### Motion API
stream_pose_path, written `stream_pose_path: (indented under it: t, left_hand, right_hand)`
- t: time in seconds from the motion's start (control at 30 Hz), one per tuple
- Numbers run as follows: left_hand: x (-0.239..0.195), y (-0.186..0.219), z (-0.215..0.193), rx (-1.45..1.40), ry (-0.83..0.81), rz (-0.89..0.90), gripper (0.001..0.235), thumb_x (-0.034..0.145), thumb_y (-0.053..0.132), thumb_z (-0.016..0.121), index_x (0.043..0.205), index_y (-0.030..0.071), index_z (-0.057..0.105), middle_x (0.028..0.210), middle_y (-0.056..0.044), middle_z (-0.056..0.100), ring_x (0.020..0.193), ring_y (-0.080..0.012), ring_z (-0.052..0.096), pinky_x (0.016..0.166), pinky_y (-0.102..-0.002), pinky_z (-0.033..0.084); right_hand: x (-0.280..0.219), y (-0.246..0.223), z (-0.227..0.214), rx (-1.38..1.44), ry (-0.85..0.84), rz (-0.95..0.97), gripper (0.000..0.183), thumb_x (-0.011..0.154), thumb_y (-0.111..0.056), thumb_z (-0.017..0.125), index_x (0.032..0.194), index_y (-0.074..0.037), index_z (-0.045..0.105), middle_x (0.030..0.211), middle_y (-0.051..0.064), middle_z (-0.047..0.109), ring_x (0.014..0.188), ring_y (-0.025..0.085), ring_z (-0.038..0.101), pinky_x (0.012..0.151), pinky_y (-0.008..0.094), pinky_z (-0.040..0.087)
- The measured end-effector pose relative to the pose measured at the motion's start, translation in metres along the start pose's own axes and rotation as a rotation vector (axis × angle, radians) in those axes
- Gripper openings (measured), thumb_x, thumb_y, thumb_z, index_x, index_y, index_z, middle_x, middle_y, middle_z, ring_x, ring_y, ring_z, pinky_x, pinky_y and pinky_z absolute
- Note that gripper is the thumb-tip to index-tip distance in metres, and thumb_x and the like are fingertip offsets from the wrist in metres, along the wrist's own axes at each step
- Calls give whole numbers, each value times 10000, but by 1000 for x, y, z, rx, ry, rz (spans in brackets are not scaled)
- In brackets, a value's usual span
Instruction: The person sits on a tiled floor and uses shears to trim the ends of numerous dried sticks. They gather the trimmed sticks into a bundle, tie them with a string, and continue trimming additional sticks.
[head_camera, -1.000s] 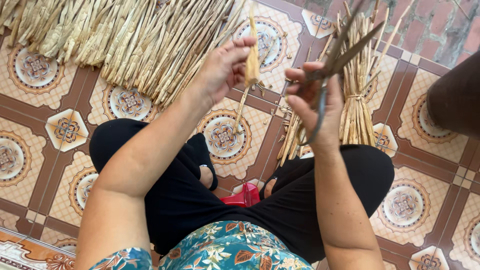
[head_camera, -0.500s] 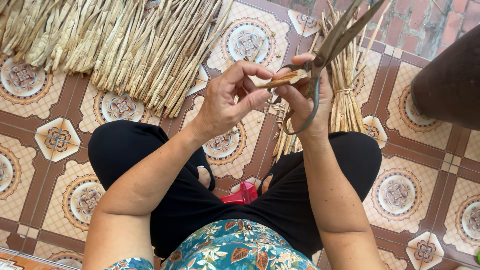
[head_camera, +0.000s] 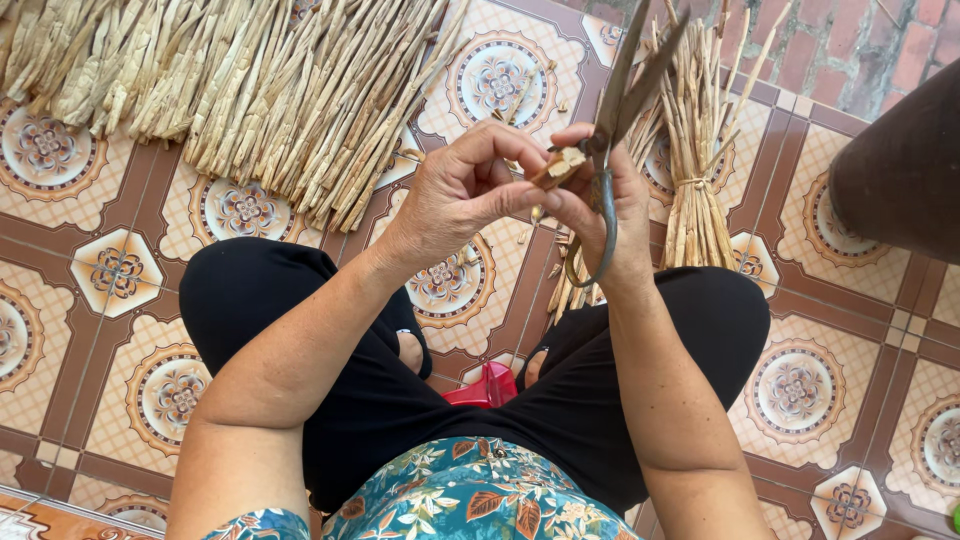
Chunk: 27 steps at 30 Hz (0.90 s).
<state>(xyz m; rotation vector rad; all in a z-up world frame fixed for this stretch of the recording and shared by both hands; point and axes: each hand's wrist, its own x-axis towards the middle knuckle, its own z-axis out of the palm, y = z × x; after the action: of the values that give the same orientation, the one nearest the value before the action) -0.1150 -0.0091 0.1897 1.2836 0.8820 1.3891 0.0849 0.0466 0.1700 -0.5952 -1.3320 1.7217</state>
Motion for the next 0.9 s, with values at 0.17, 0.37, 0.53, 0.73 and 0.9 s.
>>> stream_pose_path:
  t: [0.17,0.37,0.53,0.73,0.9]
  left_hand:
    - [-4,5,-6,3,118,-11,189,1082,143,663,1245,48,659,1044,-27,725,938,-45,669,791,-187,556]
    - [-5,10,-18,-47,61,93,185,1142,137,602,1312,96,541,1039,-54,735,980,-67,725,833,-194,588]
    - [-5,11,-14,244,102,177,267,1046,213,690,1263,130,559,1000,-1,764,782,-36,679,629,-157,547]
    - [-8,24,-5,758,293,474,240,1020,141,783,1184,122,609,1054,-4,707,744,-63,638,601,-164,536]
    - [-4,26,-9,552,240,396,175,1038,129,741,1180,94,645,993,2,730,688,-39,625,581,-173,522]
  right_hand:
    - [1,-2,7,-86,1,-84,527,974,-242,829,1390,-74,553,1188,26,659,1034,107,611,923,247,513]
    - [-7,-2,15,-480,-82,-192,553,950,-254,827,1400,-73,559,1171,45,663,1038,119,597,990,290,525]
    - [-8,-1,21,-608,-26,-212,600,913,-262,867,1401,-74,571,1183,27,665,1022,127,604,951,286,537]
    - [-8,-8,27,-794,-20,-367,624,867,-274,912,1338,-64,561,1089,39,596,964,139,583,868,292,526]
    - [-7,-10,28,-823,-18,-371,596,867,-282,916,1309,-71,577,1072,40,595,925,137,585,833,287,528]
